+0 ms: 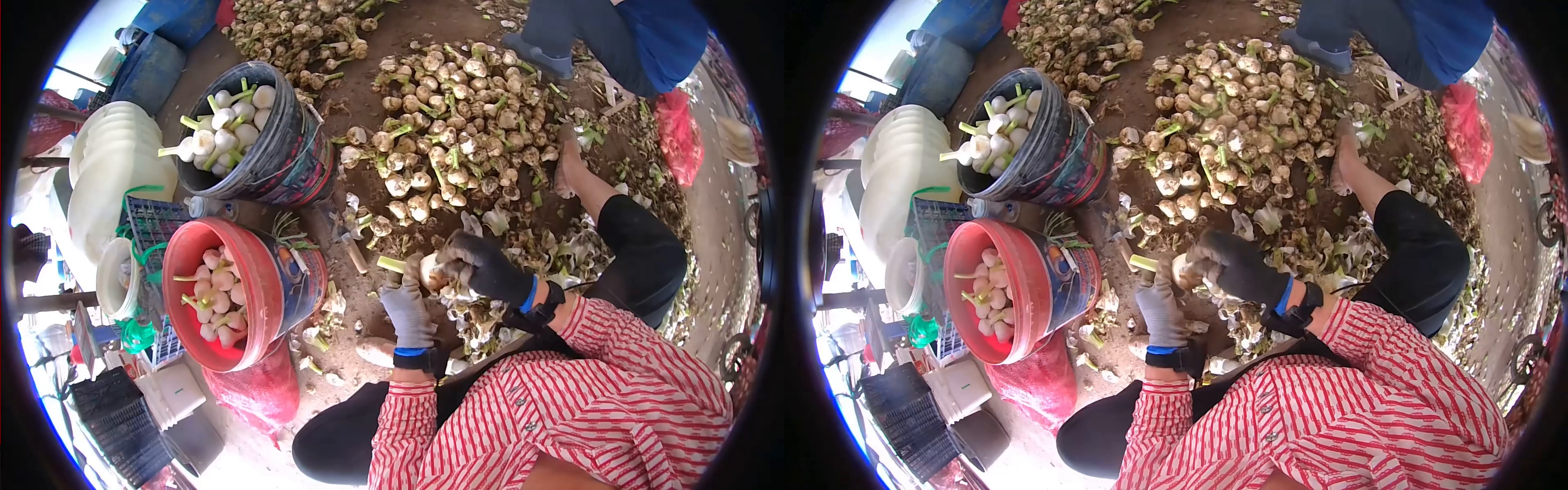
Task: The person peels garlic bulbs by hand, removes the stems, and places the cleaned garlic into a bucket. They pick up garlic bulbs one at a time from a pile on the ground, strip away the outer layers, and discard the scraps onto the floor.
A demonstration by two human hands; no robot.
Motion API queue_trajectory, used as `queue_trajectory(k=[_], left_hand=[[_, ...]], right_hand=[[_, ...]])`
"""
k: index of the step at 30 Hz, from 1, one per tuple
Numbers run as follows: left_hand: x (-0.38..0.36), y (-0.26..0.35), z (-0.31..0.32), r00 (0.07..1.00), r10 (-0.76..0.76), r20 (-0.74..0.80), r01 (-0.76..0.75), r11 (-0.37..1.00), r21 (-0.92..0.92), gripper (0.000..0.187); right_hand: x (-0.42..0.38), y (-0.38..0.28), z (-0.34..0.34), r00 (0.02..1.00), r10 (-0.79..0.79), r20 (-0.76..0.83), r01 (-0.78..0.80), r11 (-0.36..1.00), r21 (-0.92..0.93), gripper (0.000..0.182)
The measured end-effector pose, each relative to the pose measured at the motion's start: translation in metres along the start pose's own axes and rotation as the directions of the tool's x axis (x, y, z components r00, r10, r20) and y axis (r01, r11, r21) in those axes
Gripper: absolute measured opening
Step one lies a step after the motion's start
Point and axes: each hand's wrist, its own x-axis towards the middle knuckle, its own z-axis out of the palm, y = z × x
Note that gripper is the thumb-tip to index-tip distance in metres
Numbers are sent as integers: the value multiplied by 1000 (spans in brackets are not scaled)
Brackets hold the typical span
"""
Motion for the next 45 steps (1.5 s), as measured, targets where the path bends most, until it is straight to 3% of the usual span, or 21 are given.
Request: queue_trajectory(k=[2, 4, 6, 10, 12, 13, 14, 20, 22, 24, 26, 28, 31, 33, 34, 36, 37, 39, 42, 44, 45], left_hand=[[4, 1, -9, 990, -133, -36, 131, 990, -48, 35], [9, -2, -15, 962, -268, -59, 261, 960, -105, 40], [12, -5, -19, 928, -365, 72, 371, 893, -255, 50], [5, 1, -4, 917, -367, 154, 398, 836, -378, 45], [14, -11, -12, 917, -328, 227, 396, 820, -413, 43], [21, -20, -20, 901, -297, 316, 417, 791, -446, 43], [22, -24, -26, 879, -259, 401, 441, 761, -476, 43], [18, -27, -24, 893, -292, 344, 426, 797, -429, 45], [43, -56, -53, 710, -177, 681, 652, 529, -543, 50], [12, -2, -10, 818, -327, 473, 559, 644, -522, 45], [3, 9, -7, 877, -376, 298, 478, 742, -471, 47], [39, -32, -56, 800, -295, 522, 568, 651, -504, 52], [24, -12, -38, 893, -379, 242, 449, 792, -415, 55], [18, -4, -36, 840, -412, 353, 529, 766, -365, 56], [22, -11, -41, 841, -411, 353, 528, 766, -366, 56], [29, -21, -47, 809, -400, 430, 573, 698, -429, 54], [25, -23, -38, 808, -404, 429, 576, 696, -429, 54], [2, 6, 11, 873, -473, -117, 363, 792, -490, 49], [20, -28, -21, 913, -382, 142, 400, 773, -492, 33], [13, -16, -14, 916, -385, 110, 381, 753, -537, 29], [6, 0, -8, 906, -409, 113, 400, 736, -546, 28]], right_hand=[[-5, -17, 3, 994, -81, 68, 37, 869, 493, 12], [-5, -23, -3, 987, -138, 82, 106, 944, 312, 13], [-2, -17, -10, 829, 370, 420, -527, 261, 809, 21], [-1, 11, -12, 866, 175, 468, -491, 121, 863, 44], [8, -7, -7, 845, 225, 486, -519, 117, 847, 48], [13, -10, -1, 970, 123, 208, -235, 688, 686, 47], [14, -12, 3, 990, -139, 23, 131, 967, 217, 45], [11, -1, 17, 997, 50, -59, -8, 822, 570, 13], [9, -8, 8, 977, 189, 102, -213, 798, 563, 13], [9, -30, -2, 973, 148, 177, -225, 781, 583, 16], [4, -49, -18, 926, 115, 360, -376, 179, 909, 17], [7, -34, -32, 868, 289, 403, -476, 260, 840, 20], [6, -4, -40, 829, 449, 334, -477, 256, 841, 31], [-2, 23, -31, 853, 458, 250, -517, 807, 285, 57], [-5, 26, -26, 853, 457, 250, -516, 808, 285, 57], [0, 9, -11, 985, 6, 172, 21, 988, -154, 75], [3, -8, -4, 996, -13, 83, 17, 998, -52, 68], [5, -20, 19, 997, -54, 51, 55, 998, -19, 60], [13, -7, 29, 997, -66, 40, 65, 997, 37, 31], [24, 38, 40, 822, 557, -121, -280, 580, 765, 14], [28, 43, 29, 787, 606, -115, -350, 593, 725, 10]])
